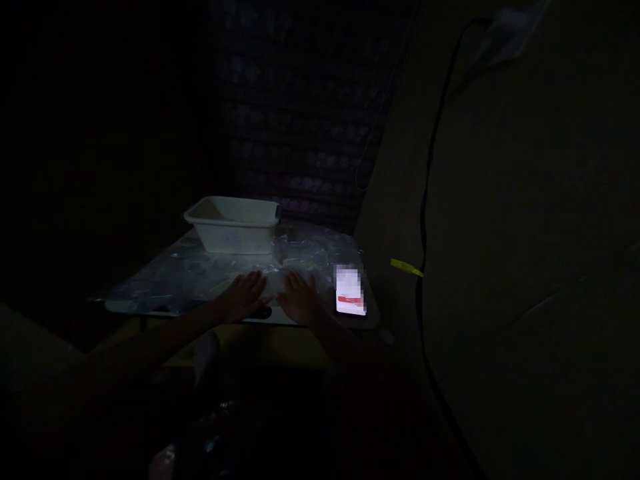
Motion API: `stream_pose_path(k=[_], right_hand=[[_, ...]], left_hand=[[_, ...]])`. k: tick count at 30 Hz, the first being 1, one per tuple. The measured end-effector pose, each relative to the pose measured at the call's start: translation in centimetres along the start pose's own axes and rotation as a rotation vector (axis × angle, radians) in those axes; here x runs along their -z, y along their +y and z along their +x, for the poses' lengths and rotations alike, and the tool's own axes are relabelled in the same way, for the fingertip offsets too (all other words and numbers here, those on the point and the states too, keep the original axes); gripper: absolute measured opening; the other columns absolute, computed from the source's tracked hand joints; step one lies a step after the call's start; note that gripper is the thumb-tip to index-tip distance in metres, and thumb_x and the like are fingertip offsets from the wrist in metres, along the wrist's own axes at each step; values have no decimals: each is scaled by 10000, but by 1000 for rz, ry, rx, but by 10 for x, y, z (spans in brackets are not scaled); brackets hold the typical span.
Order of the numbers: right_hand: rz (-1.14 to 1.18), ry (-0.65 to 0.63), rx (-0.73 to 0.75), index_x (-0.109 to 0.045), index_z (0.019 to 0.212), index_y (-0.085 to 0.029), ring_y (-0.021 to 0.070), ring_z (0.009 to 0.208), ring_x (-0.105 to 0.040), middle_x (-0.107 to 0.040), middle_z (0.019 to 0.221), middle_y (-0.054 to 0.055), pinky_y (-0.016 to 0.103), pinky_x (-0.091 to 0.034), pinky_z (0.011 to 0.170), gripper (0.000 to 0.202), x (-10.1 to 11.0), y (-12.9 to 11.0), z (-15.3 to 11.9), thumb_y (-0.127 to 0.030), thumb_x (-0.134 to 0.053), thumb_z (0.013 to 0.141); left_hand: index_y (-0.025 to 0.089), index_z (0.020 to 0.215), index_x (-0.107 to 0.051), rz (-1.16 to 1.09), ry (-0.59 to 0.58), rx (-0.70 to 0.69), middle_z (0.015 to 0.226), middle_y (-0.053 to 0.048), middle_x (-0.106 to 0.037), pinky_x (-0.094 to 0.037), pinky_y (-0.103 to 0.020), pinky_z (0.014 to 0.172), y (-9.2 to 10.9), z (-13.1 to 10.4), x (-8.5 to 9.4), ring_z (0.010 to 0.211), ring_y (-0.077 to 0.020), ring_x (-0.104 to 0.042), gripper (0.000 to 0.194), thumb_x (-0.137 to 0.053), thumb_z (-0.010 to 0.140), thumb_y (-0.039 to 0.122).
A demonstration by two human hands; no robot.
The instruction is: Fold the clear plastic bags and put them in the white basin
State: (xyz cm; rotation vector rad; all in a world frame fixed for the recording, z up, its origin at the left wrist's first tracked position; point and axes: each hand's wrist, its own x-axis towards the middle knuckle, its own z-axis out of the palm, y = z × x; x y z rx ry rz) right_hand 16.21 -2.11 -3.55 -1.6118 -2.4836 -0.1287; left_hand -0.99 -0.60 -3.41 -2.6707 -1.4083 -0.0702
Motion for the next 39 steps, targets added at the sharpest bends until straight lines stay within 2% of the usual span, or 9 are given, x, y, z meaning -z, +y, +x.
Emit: stream_pose_path(k=[3,7,14,19,23,26,28,31,39], right_hand=[[3,28,-2,-274,1175,-113,192,1153,-188,-269,1246,114,465,-77,908,504,2,-1,7,-402,-130,789],[3,5,6,-255,1185,-111,187,1158,-176,-249,1255,112,458,-76,910,508,-1,-1,16,-402,-131,788],[7,-39,-2,-258,1186,-114,208,1152,-186,-247,1253,125,471,-64,903,552,-7,2,12,-456,-138,770],[-4,-50,-24,-253,1189,-116,230,1157,-164,-235,1254,145,485,-57,894,584,-6,1,11,-490,-147,754],[9,-43,-22,-258,1187,-141,210,1152,-186,-255,1251,119,483,-62,896,520,-3,3,12,-440,-155,775],[30,11,7,-275,1177,-149,185,1149,-200,-284,1242,95,475,-55,903,459,3,5,12,-376,-174,791],[41,78,19,-289,1169,-145,175,1148,-202,-293,1238,89,467,-52,908,440,8,7,13,-349,-183,794],[54,145,23,-302,1159,-142,171,1143,-217,-312,1228,89,461,-52,909,431,12,9,12,-341,-189,794],[88,186,4,-313,1149,-141,174,1130,-247,-340,1211,94,457,-67,906,421,15,12,10,-334,-198,793]], left_hand=[[90,1178,-271,-21,4,-6,1240,-156,-268,-189,-381,881,-2,5,4,1149,-231,-182,504,-166,781,383],[57,1155,-303,-6,18,14,1224,-177,-287,-192,-368,882,-5,11,-1,1145,-236,-191,486,-187,783,347],[32,1172,-272,33,43,76,1225,-210,-263,-181,-408,869,-10,7,-14,1136,-277,-197,612,-183,748,465],[22,1169,-274,36,28,102,1227,-220,-249,-156,-465,855,-6,4,-9,1138,-291,-183,627,-182,745,474],[66,1145,-325,41,53,153,1213,-195,-297,-131,-507,842,-8,3,2,1124,-298,-212,582,-219,740,469],[89,1103,-380,26,140,44,1154,-165,-391,-193,-456,841,-12,0,20,1069,-266,-313,513,-244,749,434],[110,1009,-467,-28,94,-148,1005,-126,-516,-309,-342,774,-10,-4,33,915,-203,-456,421,-292,747,389],[133,789,-562,-42,45,-358,801,-82,-577,-356,-254,672,0,-9,40,738,-149,-512,266,-346,736,279],[115,632,-580,83,84,-363,648,-94,-584,-366,-268,552,22,-3,20,601,-169,-525,183,-409,681,158]])
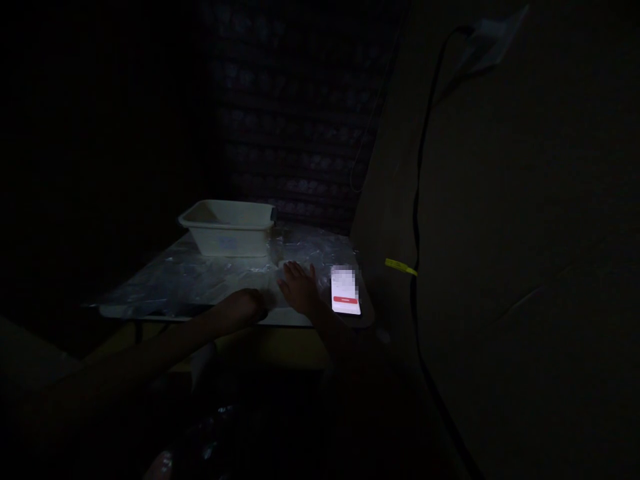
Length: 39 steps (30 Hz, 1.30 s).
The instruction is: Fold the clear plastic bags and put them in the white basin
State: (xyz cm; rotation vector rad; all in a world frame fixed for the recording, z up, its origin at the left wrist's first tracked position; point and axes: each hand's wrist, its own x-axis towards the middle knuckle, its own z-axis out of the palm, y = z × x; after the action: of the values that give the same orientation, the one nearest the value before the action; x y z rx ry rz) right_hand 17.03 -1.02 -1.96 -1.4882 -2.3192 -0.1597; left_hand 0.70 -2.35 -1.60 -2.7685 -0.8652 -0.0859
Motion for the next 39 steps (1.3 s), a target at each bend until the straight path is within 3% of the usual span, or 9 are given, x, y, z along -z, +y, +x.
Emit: stream_pose_path(k=[10,14,17,20,24,28,31,34,39], right_hand=[[198,29,-64,-358,1116,-157,171,1121,-268,-359,1196,98,452,-39,915,378,3,4,1,-300,-289,773],[668,161,-222,-456,1014,-185,152,1071,-342,-443,1128,57,389,-95,939,314,6,12,10,-299,-360,738],[1281,203,-407,-514,891,-183,145,990,-425,-529,997,40,321,-259,893,284,10,18,18,-362,-379,717],[1708,-7,-493,-519,811,-164,165,870,-502,-574,855,65,343,-379,767,431,12,18,19,-495,-259,721],[2089,-427,-434,-501,851,-133,180,856,-512,-574,862,89,353,-405,707,601,14,8,14,-589,-142,693],[2111,-494,-488,-490,848,-139,146,798,-542,-594,799,53,290,-412,674,321,13,-1,12,-387,-309,754],[2005,-442,-531,-497,783,-146,123,711,-566,-603,728,20,252,-413,625,111,9,-3,11,-165,-406,722],[1917,-434,-545,-511,742,-136,124,664,-571,-603,675,20,244,-410,585,99,6,-1,9,-107,-430,693],[1884,-435,-529,-532,730,-129,112,638,-558,-594,656,19,236,-405,571,85,4,2,6,-119,-483,661]], left_hand=[[96,593,-579,-122,9,21,638,-129,-592,-374,-305,567,2,4,11,617,-206,-541,145,-439,624,119],[124,618,-576,-584,156,237,680,-82,-601,-386,-273,590,-12,-2,30,636,-171,-540,152,-441,621,194],[141,590,-559,-1127,377,562,606,-34,-595,-391,-237,531,-27,-8,43,552,-132,-528,125,-472,585,230],[141,552,-561,-1540,624,773,555,-14,-583,-385,-211,514,-38,-11,47,518,-105,-511,96,-504,544,218],[135,465,-544,-1762,826,923,477,15,-547,-381,-182,522,-43,-11,40,491,-78,-488,4,-540,466,137],[127,493,-542,-1796,717,1014,482,7,-553,-395,-201,481,-41,-13,36,464,-98,-497,24,-525,488,142],[132,555,-544,-1924,472,1056,512,-3,-562,-407,-215,438,-38,-16,37,460,-117,-513,90,-502,544,210],[131,604,-546,-2015,218,1050,523,-9,-568,-407,-208,408,-36,-17,32,453,-116,-520,103,-519,569,224],[121,585,-529,-2007,198,1019,500,-8,-564,-416,-197,430,-36,-14,16,445,-105,-522,29,-508,565,123]])
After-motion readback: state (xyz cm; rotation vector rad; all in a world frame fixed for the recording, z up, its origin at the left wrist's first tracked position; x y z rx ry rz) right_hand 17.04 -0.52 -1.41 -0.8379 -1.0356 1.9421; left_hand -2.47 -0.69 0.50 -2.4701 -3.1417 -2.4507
